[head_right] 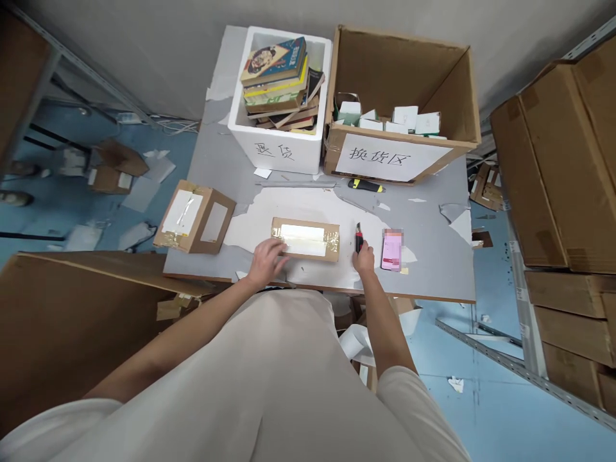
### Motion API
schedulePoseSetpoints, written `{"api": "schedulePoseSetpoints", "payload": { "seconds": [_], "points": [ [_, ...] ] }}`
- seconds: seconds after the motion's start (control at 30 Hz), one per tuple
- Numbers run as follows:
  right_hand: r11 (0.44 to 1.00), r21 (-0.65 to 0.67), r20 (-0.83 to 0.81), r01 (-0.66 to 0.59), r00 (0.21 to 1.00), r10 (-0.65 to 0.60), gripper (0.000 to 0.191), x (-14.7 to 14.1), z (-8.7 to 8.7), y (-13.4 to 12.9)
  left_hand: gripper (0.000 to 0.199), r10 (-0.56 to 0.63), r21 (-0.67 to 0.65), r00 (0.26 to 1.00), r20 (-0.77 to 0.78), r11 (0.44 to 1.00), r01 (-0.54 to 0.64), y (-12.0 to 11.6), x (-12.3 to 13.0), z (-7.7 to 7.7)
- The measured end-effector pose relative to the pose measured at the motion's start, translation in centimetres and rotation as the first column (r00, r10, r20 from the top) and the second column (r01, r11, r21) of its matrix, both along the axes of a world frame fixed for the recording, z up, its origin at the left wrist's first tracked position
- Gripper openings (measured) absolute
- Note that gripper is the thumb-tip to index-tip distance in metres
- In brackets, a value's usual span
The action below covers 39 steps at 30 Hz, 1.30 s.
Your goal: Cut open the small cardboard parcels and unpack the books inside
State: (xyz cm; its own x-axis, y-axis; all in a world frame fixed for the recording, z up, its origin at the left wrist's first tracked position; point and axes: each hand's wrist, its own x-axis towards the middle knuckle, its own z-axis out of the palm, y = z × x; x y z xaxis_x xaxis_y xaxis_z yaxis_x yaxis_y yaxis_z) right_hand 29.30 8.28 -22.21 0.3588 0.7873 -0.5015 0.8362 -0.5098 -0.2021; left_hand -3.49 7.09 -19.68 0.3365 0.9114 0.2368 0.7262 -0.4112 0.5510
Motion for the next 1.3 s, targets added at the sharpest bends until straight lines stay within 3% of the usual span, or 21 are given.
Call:
{"api": "schedulePoseSetpoints", "payload": {
  "seconds": [0.1, 0.2, 0.3, 0.4, 0.5, 0.67, 0.83, 1.17, 1.3],
  "points": [
    [0.953, 0.299, -0.104, -0.055, 0.990, 0.090, 0.059, -0.8, 3.6, 1.1, 0.033, -0.193, 0.037, 0.979, -0.064, 0.980, 0.195, -0.3, -0.1, -0.5],
    [0.825, 0.459, -0.132, -0.328, 0.894, 0.429, 0.063, -3.3, 8.0, 2.2, 0.035, -0.203, 0.051, 0.975, -0.093, 0.977, 0.209, -0.3, -0.2, -1.3],
    [0.660, 0.361, -0.131, -0.660, 0.664, 0.736, 0.064, -7.0, 11.1, 3.2, 0.036, -0.201, 0.045, 0.976, -0.089, 0.978, 0.206, 0.0, -0.2, -1.8],
    [0.482, 0.179, -0.091, -0.858, 0.473, 0.876, 0.058, -10.0, 12.0, 4.2, 0.037, -0.207, 0.048, 0.977, -0.060, 0.977, 0.210, 0.1, -0.1, -2.1],
    [0.363, 0.061, -0.042, -0.930, 0.361, 0.932, 0.057, -11.2, 11.8, 5.3, 0.038, -0.195, 0.056, 0.981, -0.025, 0.979, 0.196, 0.0, 0.1, -2.3],
    [0.258, -0.001, -0.004, -0.966, 0.258, 0.966, 0.062, -11.7, 12.2, 6.7, 0.034, -0.178, 0.098, 0.984, 0.001, 0.979, 0.177, 0.0, 0.2, -2.9],
    [0.218, -0.068, 0.021, -0.974, 0.217, 0.976, 0.069, -12.5, 13.0, 7.3, 0.033, -0.160, 0.116, 0.987, -0.006, 0.980, 0.160, 0.3, 0.2, -3.3],
    [0.298, -0.125, 0.098, -0.946, 0.287, 0.953, 0.068, -12.5, 13.4, 6.4, 0.033, -0.089, 0.047, 0.996, -0.029, 0.995, 0.091, 0.4, 0.6, -3.1],
    [0.292, -0.159, 0.107, -0.943, 0.277, 0.955, 0.065, -10.8, 14.0, 6.4, 0.033, -0.079, 0.009, 0.996, -0.034, 0.997, 0.079, 0.2, 0.6, -3.1]
  ]
}}
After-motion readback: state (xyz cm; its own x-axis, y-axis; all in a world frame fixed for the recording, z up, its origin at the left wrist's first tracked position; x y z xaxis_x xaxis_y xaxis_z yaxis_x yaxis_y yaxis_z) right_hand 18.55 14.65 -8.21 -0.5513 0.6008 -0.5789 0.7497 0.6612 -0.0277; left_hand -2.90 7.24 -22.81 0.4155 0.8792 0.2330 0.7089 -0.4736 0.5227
